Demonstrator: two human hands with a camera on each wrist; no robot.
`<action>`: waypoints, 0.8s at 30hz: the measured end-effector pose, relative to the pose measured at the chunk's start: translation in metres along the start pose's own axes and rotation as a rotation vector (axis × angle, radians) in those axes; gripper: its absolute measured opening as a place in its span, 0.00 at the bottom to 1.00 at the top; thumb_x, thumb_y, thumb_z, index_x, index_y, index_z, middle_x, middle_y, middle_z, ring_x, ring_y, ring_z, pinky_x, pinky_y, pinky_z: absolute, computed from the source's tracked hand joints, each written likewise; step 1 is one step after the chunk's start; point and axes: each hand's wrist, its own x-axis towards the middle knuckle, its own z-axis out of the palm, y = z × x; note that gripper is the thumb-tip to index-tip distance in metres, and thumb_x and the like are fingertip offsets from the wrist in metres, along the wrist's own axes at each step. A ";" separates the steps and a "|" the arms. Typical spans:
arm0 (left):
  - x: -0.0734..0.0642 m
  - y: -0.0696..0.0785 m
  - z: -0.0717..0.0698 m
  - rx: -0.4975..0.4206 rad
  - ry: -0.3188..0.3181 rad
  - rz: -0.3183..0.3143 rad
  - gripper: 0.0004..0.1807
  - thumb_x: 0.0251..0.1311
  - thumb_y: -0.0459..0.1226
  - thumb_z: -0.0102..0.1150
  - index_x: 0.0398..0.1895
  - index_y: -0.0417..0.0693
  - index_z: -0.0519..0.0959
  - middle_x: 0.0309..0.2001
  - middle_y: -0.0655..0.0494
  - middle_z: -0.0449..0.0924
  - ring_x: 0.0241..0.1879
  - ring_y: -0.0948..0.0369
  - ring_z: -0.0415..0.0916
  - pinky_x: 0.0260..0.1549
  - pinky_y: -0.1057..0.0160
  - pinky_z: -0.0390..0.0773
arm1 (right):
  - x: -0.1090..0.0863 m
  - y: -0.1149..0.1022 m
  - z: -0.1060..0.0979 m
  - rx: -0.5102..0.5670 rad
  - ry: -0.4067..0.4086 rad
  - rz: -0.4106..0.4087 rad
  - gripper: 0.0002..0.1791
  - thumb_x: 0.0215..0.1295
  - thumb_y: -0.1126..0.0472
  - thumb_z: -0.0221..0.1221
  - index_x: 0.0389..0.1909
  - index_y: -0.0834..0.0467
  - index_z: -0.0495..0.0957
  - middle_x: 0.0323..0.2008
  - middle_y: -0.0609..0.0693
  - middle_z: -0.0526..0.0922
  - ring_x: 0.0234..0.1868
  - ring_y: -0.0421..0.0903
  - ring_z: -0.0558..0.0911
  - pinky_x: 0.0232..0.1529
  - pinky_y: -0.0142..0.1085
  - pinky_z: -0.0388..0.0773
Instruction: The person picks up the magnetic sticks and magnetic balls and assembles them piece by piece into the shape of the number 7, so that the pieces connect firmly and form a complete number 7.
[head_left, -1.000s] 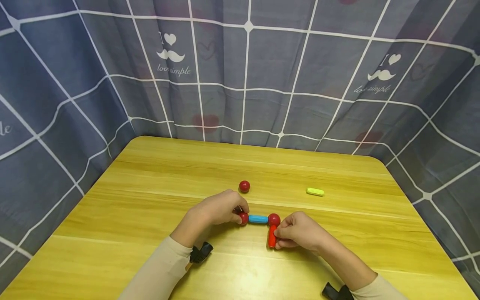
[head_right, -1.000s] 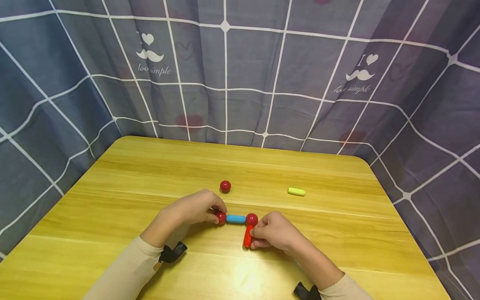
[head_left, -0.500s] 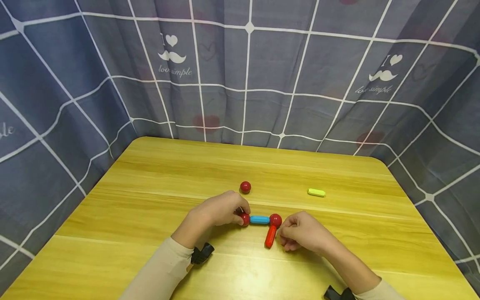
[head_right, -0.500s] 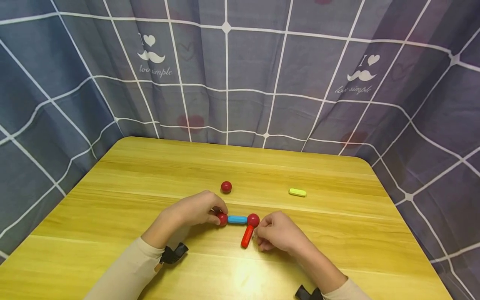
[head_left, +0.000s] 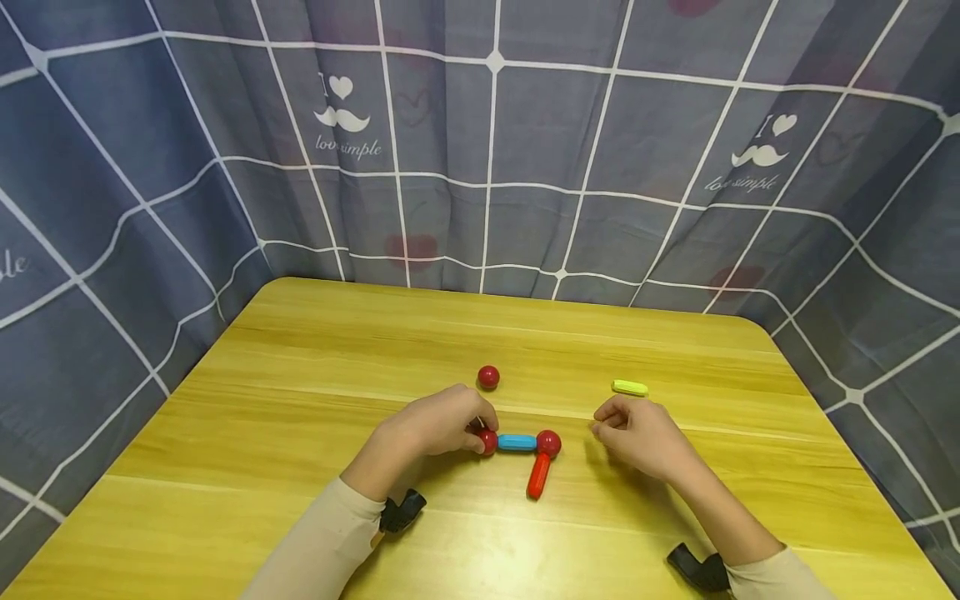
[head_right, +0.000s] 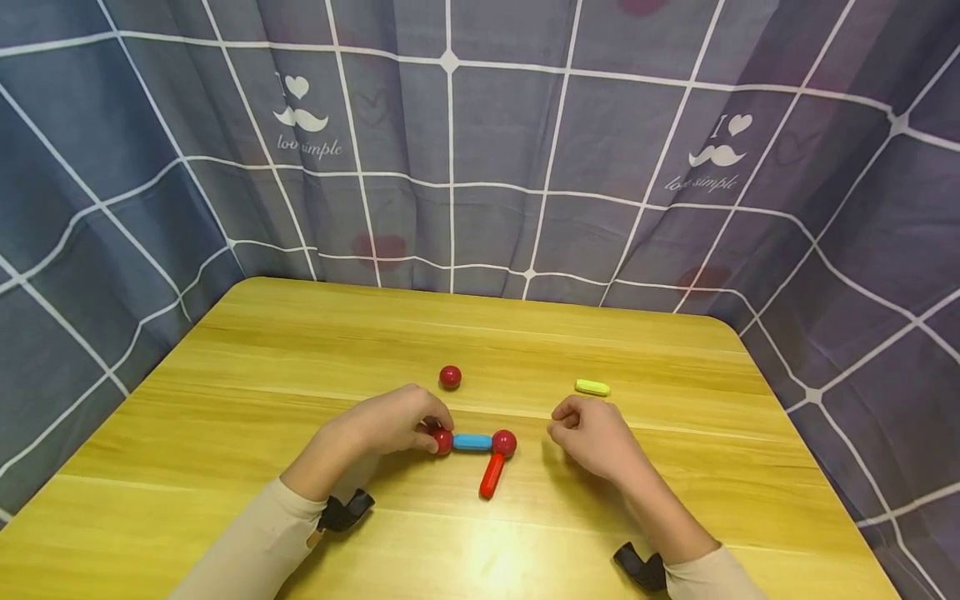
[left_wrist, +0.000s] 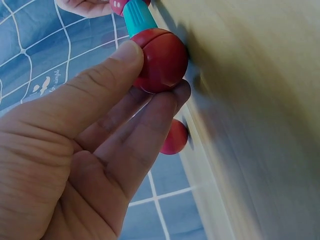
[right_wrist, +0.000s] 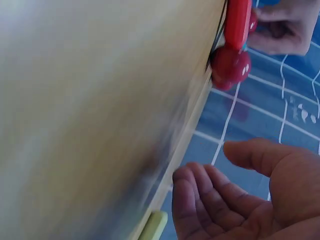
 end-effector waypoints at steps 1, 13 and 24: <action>0.000 0.000 0.000 0.001 -0.001 -0.002 0.09 0.54 0.34 0.71 0.38 0.46 0.86 0.34 0.63 0.83 0.33 0.69 0.75 0.38 0.70 0.76 | 0.002 0.002 -0.002 -0.030 0.025 -0.013 0.09 0.62 0.59 0.64 0.40 0.59 0.82 0.30 0.44 0.82 0.32 0.41 0.79 0.34 0.38 0.77; -0.001 0.000 0.001 0.010 0.002 -0.007 0.09 0.54 0.34 0.71 0.39 0.46 0.86 0.35 0.62 0.83 0.33 0.69 0.75 0.38 0.70 0.76 | 0.026 0.017 -0.019 -0.243 0.204 -0.133 0.16 0.58 0.62 0.65 0.46 0.66 0.81 0.43 0.62 0.83 0.45 0.61 0.80 0.47 0.55 0.75; 0.000 -0.001 0.001 0.008 0.004 -0.003 0.09 0.54 0.35 0.71 0.38 0.46 0.86 0.34 0.64 0.82 0.33 0.69 0.75 0.38 0.70 0.76 | 0.037 0.030 -0.022 -0.354 0.119 -0.155 0.16 0.53 0.67 0.66 0.44 0.70 0.81 0.42 0.66 0.80 0.47 0.68 0.77 0.49 0.58 0.73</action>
